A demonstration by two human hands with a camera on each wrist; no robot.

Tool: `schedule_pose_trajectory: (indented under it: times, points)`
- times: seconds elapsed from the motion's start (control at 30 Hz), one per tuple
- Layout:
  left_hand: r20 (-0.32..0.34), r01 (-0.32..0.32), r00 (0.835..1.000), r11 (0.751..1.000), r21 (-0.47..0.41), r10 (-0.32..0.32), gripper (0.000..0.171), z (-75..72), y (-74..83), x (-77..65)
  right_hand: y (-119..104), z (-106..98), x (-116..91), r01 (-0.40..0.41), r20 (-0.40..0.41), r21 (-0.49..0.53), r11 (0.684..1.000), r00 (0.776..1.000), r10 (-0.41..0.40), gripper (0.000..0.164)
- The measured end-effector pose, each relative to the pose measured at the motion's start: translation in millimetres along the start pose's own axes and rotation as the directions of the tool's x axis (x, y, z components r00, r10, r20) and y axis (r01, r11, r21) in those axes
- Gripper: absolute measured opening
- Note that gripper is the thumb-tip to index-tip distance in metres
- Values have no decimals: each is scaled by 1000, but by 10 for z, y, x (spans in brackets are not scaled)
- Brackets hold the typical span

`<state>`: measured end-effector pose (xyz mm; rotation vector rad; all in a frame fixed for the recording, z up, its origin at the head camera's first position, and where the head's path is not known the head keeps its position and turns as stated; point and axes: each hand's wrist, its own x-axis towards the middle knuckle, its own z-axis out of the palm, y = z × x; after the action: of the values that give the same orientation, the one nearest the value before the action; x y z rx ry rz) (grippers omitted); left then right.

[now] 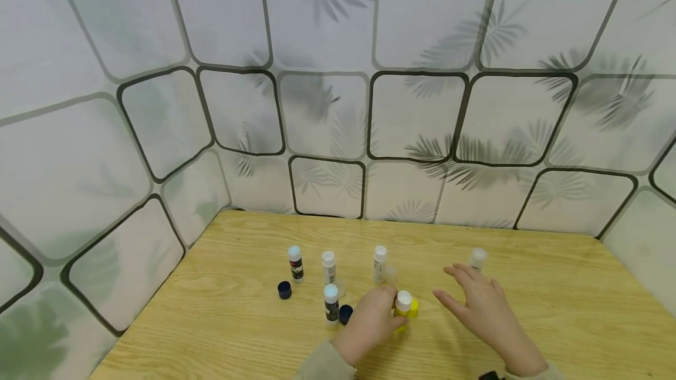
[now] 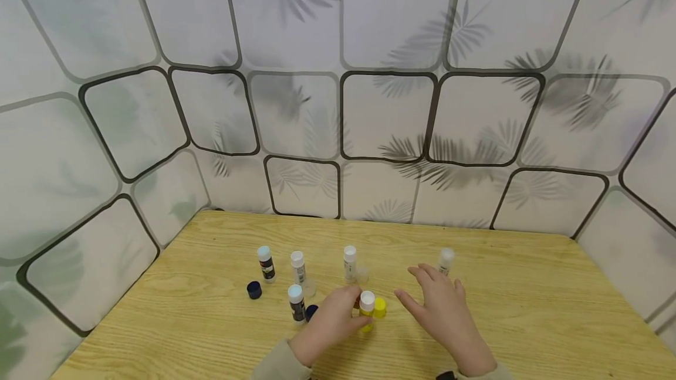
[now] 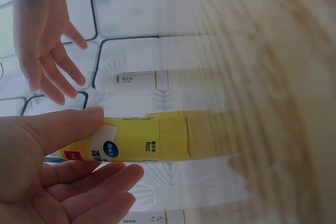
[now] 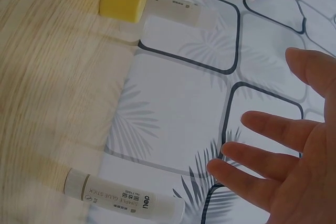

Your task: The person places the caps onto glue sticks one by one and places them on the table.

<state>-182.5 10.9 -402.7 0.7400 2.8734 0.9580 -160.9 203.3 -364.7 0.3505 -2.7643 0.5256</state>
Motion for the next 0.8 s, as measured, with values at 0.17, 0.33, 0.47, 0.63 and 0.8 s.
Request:
schedule_pose_trajectory:
  times: [0.17,0.33,0.47,0.63,0.8]
  points:
    - [4,24,1000,999,-42,-24,22,-32,18,-2,6,-5,4,-11,14,2,1000,1000,11,52]
    - [-37,1,999,997,-73,-3,20,-105,43,-19,6,-8,3,-15,16,10,1000,1000,15,53]
    - [-87,-38,996,996,-77,31,20,-168,57,-40,-2,-5,0,-14,9,14,1000,1000,14,51]
    - [-116,-54,992,991,-125,39,21,-258,82,-58,-6,-3,1,-13,7,14,1000,1000,13,49]
    - [-155,-61,987,990,-125,42,21,-328,102,-66,0,3,1,-1,-2,9,1000,1000,1,49]
